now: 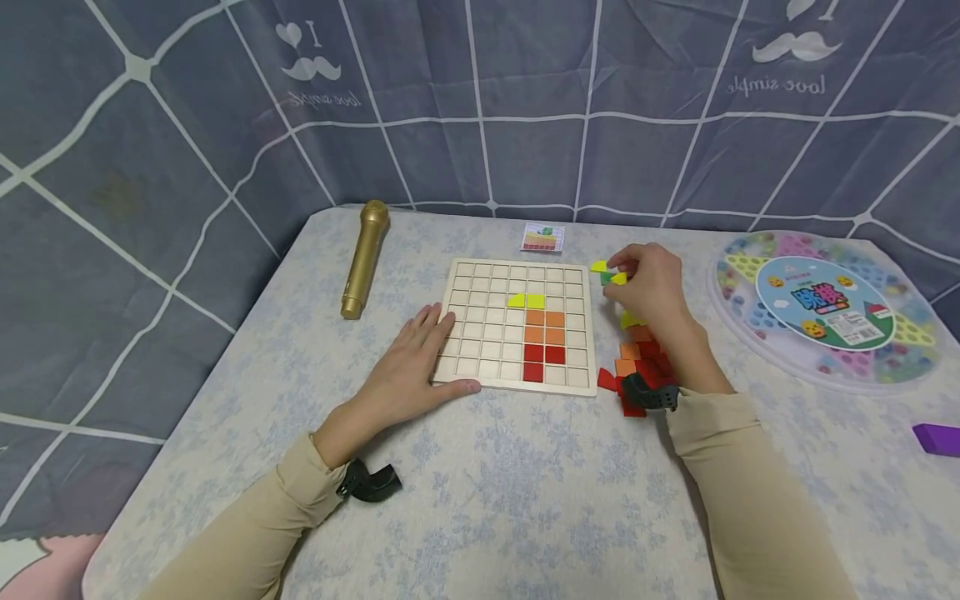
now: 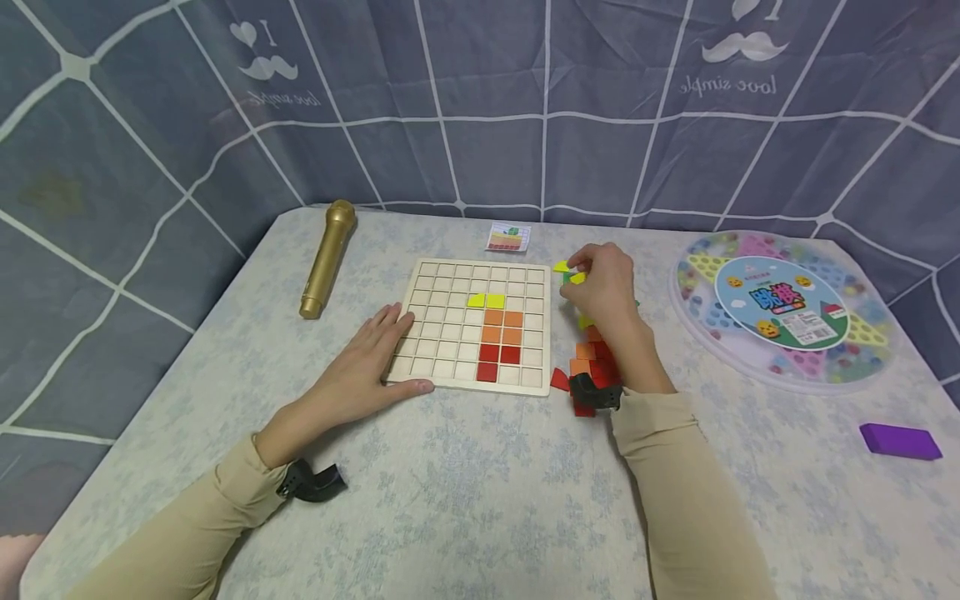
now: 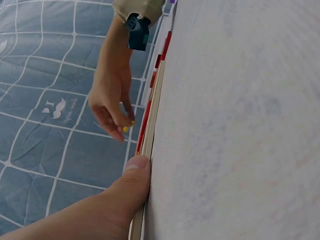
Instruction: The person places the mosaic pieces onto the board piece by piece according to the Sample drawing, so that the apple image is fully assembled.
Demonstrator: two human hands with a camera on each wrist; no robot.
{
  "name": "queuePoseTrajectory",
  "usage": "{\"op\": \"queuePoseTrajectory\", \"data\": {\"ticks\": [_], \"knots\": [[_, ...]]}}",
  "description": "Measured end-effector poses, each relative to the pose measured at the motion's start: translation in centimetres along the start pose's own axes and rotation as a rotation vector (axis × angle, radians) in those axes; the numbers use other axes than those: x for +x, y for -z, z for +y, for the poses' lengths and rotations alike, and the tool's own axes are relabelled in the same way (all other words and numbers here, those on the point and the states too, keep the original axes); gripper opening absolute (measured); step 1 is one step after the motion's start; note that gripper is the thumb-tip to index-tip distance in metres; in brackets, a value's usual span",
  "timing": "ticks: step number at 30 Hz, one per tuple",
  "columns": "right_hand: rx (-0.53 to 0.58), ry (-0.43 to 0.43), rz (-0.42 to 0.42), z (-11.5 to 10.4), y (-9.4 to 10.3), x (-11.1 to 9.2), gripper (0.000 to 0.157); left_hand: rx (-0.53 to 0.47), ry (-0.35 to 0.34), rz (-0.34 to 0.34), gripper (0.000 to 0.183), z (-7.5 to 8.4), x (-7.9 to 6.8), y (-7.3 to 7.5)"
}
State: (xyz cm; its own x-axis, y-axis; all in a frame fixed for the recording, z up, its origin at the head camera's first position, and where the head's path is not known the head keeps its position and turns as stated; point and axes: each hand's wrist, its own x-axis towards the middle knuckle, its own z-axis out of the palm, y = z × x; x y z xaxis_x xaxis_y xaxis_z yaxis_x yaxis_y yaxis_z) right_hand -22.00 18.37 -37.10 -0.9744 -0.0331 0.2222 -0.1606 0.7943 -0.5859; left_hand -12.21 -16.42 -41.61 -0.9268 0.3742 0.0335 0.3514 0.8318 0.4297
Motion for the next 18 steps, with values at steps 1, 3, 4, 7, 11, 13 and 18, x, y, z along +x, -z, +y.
{"op": "queuePoseTrajectory", "data": {"ticks": [1,3,4,7,11,13,18], "knots": [[0.001,0.033,-0.023,-0.5,-0.2,0.0,0.027,0.0,0.0,0.0,0.111,0.0,0.0,0.0],[0.0,0.093,-0.073,-1.3,-0.8,0.0,0.027,0.0,-0.002,0.002,0.112,0.0,0.0,0.0],[0.002,0.117,-0.103,-1.7,-1.2,0.0,0.027,-0.001,-0.002,0.002,0.112,0.0,0.0,0.0],[0.015,0.162,-0.188,-2.6,-2.3,-0.1,0.028,-0.003,0.0,0.002,0.112,0.0,0.0,0.0],[0.042,0.179,-0.281,-3.1,-3.3,-0.4,0.029,-0.004,0.002,-0.001,0.111,0.0,0.0,0.0],[0.059,0.176,-0.305,-3.1,-3.5,-0.5,0.03,-0.003,0.002,-0.003,0.111,0.0,0.0,0.0],[0.105,0.154,-0.339,-3.1,-3.2,-0.4,0.03,-0.003,0.005,-0.005,0.111,0.0,0.0,0.0]]}}
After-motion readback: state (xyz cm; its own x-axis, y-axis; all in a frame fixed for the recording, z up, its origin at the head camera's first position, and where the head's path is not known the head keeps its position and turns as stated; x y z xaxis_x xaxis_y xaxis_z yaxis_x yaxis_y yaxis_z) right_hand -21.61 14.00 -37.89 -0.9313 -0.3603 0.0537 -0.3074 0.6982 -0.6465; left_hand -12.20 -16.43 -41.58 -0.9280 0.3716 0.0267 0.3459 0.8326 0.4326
